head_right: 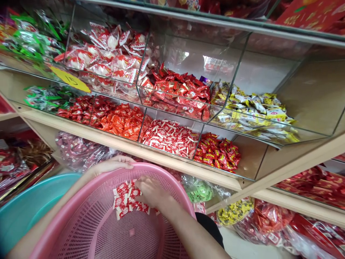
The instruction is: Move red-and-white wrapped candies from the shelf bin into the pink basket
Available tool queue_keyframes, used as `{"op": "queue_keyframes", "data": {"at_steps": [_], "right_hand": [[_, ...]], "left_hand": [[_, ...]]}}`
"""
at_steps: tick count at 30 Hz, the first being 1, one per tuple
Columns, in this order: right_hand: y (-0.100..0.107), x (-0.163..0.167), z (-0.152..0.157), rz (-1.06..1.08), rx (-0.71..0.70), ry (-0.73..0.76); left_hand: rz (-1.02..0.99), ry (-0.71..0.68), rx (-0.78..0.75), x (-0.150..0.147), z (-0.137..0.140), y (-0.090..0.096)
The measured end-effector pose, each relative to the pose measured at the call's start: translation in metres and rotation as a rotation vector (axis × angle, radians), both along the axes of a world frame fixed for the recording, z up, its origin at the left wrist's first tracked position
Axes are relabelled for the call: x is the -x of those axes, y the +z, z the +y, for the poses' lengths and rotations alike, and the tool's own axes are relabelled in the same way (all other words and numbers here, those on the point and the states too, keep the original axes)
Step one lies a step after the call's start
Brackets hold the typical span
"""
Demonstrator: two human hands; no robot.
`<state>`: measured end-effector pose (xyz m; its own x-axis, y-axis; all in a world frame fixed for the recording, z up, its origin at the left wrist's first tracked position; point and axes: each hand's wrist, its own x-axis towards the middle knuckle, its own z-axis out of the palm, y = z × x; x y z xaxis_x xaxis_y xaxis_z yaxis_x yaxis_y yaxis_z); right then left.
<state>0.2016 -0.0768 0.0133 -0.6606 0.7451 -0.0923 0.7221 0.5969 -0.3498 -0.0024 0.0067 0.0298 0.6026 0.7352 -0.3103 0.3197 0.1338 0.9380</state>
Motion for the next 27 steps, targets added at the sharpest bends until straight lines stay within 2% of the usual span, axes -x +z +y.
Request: {"op": "queue_keyframes", "data": {"at_steps": [3, 6, 8, 11, 14, 20, 27], "right_hand": [[0.002, 0.001, -0.002, -0.014, -0.006, 0.0], [0.009, -0.001, -0.001, 0.134, 0.044, -0.055], [0.017, -0.002, 0.001, 0.361, 0.151, -0.105], [0.029, -0.005, 0.005, 0.732, 0.412, -0.178], [0.034, -0.006, 0.007, 0.869, 0.581, -0.231], [0.032, -0.006, 0.006, 0.873, 0.581, -0.204], [0.032, -0.006, 0.007, 0.858, 0.556, -0.208]], "left_hand": [[-0.028, -0.009, 0.027, -0.001, -0.001, 0.001], [-0.027, -0.027, 0.011, -0.001, -0.001, 0.001], [-0.012, -0.041, -0.022, -0.001, -0.001, 0.001], [0.017, -0.036, -0.079, 0.0, 0.001, 0.0], [0.042, -0.014, -0.097, 0.0, 0.002, -0.001], [0.104, 0.022, -0.124, 0.001, -0.001, 0.0], [0.042, 0.004, -0.1, 0.002, 0.001, -0.004]]}}
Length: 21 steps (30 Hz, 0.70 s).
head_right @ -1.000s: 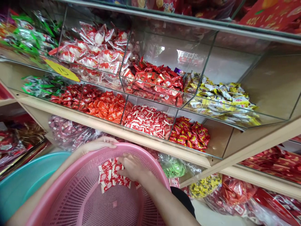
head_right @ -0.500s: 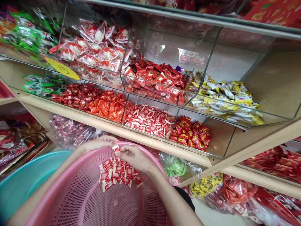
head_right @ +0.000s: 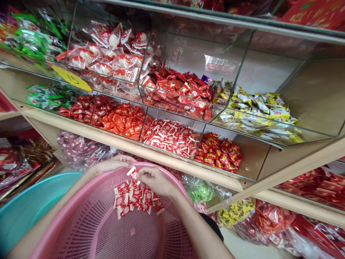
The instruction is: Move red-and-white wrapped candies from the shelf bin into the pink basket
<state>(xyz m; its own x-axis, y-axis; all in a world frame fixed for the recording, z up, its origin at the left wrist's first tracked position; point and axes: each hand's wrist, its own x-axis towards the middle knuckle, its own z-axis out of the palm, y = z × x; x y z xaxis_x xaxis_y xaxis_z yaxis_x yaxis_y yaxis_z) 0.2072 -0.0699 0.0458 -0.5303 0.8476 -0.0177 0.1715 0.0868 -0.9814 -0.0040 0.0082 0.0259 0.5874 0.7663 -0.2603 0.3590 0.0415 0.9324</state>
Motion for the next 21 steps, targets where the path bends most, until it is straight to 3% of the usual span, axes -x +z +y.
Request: {"op": "queue_keyframes", "data": {"at_steps": [5, 10, 16, 21], "right_hand": [[-0.009, -0.001, 0.003, -0.041, -0.059, -0.033], [-0.018, -0.004, 0.007, -0.135, -0.156, -0.057], [-0.022, -0.007, 0.008, -0.218, -0.178, -0.07], [-0.025, -0.01, 0.011, -0.504, -0.419, -0.135]], "left_hand": [[-0.084, -0.061, 0.094, 0.0, 0.001, -0.003], [-0.077, -0.02, 0.152, -0.002, -0.002, 0.003], [-0.089, -0.012, 0.168, -0.003, -0.004, 0.007], [-0.064, -0.033, 0.135, -0.001, -0.003, 0.006]]}}
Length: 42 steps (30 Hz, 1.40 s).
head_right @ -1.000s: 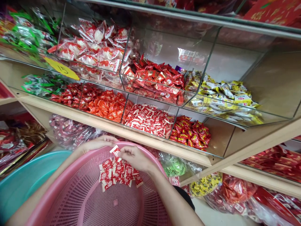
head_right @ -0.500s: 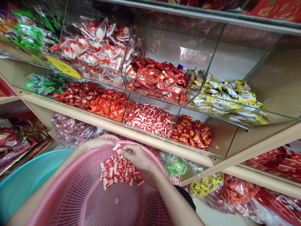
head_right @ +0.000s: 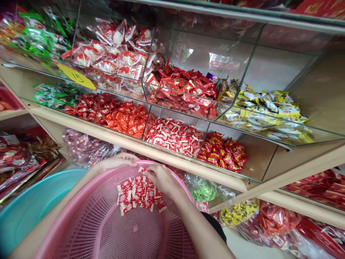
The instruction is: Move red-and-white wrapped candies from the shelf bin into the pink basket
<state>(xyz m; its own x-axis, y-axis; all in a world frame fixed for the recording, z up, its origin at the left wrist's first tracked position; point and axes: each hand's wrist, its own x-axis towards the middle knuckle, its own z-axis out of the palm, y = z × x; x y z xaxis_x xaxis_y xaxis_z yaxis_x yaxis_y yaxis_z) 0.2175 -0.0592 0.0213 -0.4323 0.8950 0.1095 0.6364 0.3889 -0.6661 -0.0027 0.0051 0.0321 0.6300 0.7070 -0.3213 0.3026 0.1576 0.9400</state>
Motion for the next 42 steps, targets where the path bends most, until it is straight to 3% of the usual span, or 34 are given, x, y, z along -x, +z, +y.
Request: {"op": "queue_keyframes", "data": {"at_steps": [7, 10, 15, 29, 36, 42], "right_hand": [[0.007, -0.004, -0.001, -0.256, -0.048, -0.023], [0.006, -0.002, -0.003, -0.221, -0.047, 0.013], [0.002, 0.01, -0.011, -0.163, -0.071, 0.203], [-0.006, 0.014, -0.016, -0.3, -0.003, 0.25], [0.025, 0.01, -0.018, -0.025, -0.139, 0.145], [0.064, -0.021, -0.001, 0.216, -0.419, -0.137]], "left_hand": [[0.002, -0.008, -0.022, 0.001, 0.001, -0.002], [-0.014, -0.015, 0.0, 0.001, 0.002, -0.003], [-0.011, -0.017, -0.017, 0.001, 0.002, -0.003], [-0.025, 0.024, -0.012, 0.002, 0.004, -0.009], [-0.015, 0.02, -0.06, 0.003, 0.005, -0.007], [0.0, 0.029, -0.027, 0.002, 0.004, -0.006]]}}
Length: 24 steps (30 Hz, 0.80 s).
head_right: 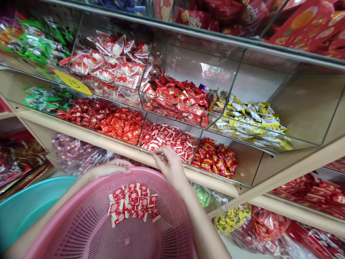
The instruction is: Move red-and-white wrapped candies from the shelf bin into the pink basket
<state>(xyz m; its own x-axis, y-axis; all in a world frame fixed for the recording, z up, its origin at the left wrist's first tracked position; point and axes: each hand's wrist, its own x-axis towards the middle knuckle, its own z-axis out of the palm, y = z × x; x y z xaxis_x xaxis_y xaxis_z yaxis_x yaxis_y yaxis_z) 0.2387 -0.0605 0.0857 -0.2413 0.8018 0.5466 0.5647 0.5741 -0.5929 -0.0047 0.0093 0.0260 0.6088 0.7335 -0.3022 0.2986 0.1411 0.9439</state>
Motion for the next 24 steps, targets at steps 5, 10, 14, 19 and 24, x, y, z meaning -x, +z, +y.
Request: {"op": "queue_keyframes", "data": {"at_steps": [5, 10, 14, 19, 24], "right_hand": [[0.016, -0.042, 0.027, -0.3, 0.065, -0.269], [0.021, -0.055, 0.042, -0.652, 0.252, -0.4], [0.024, -0.049, 0.047, -0.778, 0.317, -0.464], [0.027, -0.045, 0.05, -0.845, 0.341, -0.502], [0.029, -0.042, 0.048, -0.877, 0.292, -0.569]], "left_hand": [[-0.009, -0.014, 0.012, 0.002, 0.001, -0.004], [0.002, -0.034, -0.017, 0.003, 0.003, -0.008], [-0.004, -0.03, -0.011, 0.003, 0.001, -0.005], [0.011, 0.006, 0.015, 0.0, -0.002, 0.002], [0.003, 0.004, 0.024, -0.001, -0.002, 0.003]]}}
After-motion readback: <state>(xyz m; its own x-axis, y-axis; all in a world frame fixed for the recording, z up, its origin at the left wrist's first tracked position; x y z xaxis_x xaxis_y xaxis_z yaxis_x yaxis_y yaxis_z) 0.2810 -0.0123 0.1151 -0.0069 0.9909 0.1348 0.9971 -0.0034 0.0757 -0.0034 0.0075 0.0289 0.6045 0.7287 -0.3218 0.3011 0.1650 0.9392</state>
